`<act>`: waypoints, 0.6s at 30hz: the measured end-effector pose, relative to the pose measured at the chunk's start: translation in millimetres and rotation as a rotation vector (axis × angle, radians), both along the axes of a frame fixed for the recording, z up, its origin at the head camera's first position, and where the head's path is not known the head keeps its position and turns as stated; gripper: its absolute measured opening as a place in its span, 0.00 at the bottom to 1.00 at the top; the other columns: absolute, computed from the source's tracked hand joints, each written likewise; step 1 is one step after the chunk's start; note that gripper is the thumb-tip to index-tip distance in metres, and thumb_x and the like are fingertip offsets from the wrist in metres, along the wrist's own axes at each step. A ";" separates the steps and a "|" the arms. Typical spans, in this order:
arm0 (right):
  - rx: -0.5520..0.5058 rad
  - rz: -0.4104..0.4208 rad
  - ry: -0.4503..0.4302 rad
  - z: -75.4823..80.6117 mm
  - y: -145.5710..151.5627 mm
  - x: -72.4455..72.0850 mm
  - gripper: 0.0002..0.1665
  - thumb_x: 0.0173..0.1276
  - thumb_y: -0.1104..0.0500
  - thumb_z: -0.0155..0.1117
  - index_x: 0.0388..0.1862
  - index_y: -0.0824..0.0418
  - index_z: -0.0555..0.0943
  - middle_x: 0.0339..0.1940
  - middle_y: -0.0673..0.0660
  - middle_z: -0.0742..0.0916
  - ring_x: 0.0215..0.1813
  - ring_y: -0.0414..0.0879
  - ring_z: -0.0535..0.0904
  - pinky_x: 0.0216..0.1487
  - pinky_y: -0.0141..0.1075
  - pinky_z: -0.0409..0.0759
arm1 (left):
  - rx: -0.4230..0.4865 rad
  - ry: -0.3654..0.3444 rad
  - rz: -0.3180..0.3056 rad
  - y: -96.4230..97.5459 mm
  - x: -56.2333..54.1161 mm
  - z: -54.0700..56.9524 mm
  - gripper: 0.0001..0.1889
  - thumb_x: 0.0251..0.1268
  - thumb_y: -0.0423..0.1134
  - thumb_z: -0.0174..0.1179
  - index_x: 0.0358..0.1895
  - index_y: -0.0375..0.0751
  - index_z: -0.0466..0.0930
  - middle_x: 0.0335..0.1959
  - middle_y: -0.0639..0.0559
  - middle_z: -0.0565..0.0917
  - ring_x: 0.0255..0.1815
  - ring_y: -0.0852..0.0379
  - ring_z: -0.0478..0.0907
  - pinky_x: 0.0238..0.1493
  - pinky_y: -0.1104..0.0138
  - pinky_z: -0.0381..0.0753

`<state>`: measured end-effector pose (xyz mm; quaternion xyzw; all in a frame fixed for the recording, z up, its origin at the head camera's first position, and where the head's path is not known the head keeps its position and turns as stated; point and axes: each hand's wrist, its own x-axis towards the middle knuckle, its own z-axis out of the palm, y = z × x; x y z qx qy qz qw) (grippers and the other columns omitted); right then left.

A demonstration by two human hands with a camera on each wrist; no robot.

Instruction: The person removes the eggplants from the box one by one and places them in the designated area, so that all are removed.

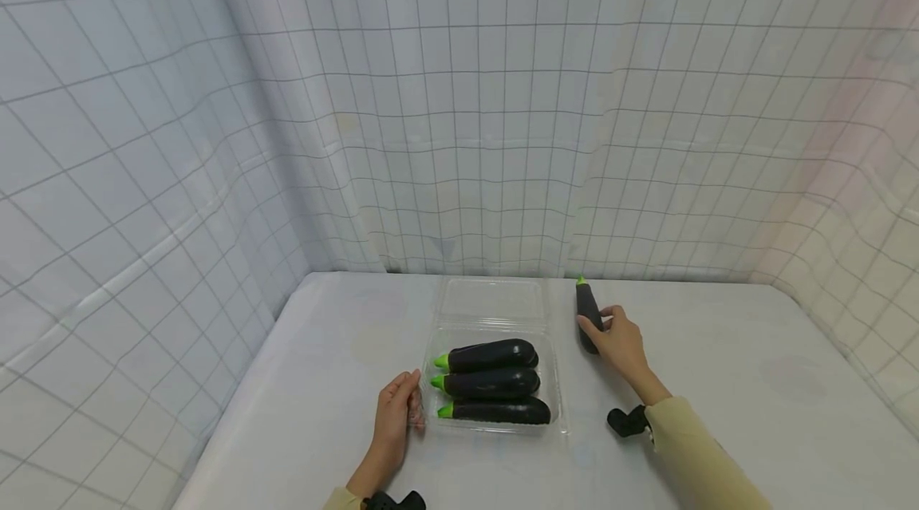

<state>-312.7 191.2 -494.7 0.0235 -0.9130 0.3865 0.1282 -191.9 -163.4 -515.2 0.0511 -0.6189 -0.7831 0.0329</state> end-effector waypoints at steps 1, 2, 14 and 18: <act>0.006 -0.003 -0.008 -0.6 0.2 -0.7 0.32 0.65 0.45 0.63 0.50 0.72 0.71 0.36 0.68 0.82 0.35 0.58 0.79 0.32 0.47 0.77 | 0.001 0.000 -0.001 0.0 0.1 -0.4 0.22 0.76 0.42 0.46 0.22 0.35 0.58 0.13 0.54 0.60 0.11 0.62 0.60 0.13 0.71 0.66; 0.010 -0.003 -0.014 -1.1 0.7 -1.6 0.32 0.65 0.45 0.63 0.50 0.72 0.70 0.36 0.69 0.82 0.35 0.59 0.79 0.32 0.47 0.77 | 0.003 0.003 -0.001 0.0 0.2 -0.6 0.22 0.76 0.42 0.46 0.22 0.34 0.57 0.13 0.54 0.60 0.11 0.62 0.60 0.13 0.71 0.66; 0.047 0.021 -0.070 -1.3 1.2 -14.9 0.33 0.68 0.43 0.60 0.50 0.74 0.69 0.38 0.70 0.82 0.34 0.56 0.79 0.31 0.45 0.76 | -0.016 0.052 0.020 0.6 0.6 -2.5 0.22 0.73 0.46 0.50 0.20 0.41 0.59 0.13 0.56 0.60 0.10 0.63 0.60 0.12 0.72 0.65; 0.048 0.025 -0.074 -2.0 0.2 -16.3 0.34 0.67 0.43 0.60 0.50 0.74 0.69 0.38 0.70 0.82 0.33 0.55 0.79 0.31 0.45 0.77 | -0.006 0.037 0.013 0.3 0.7 -1.9 0.21 0.74 0.45 0.49 0.21 0.40 0.59 0.13 0.56 0.61 0.10 0.63 0.59 0.13 0.72 0.65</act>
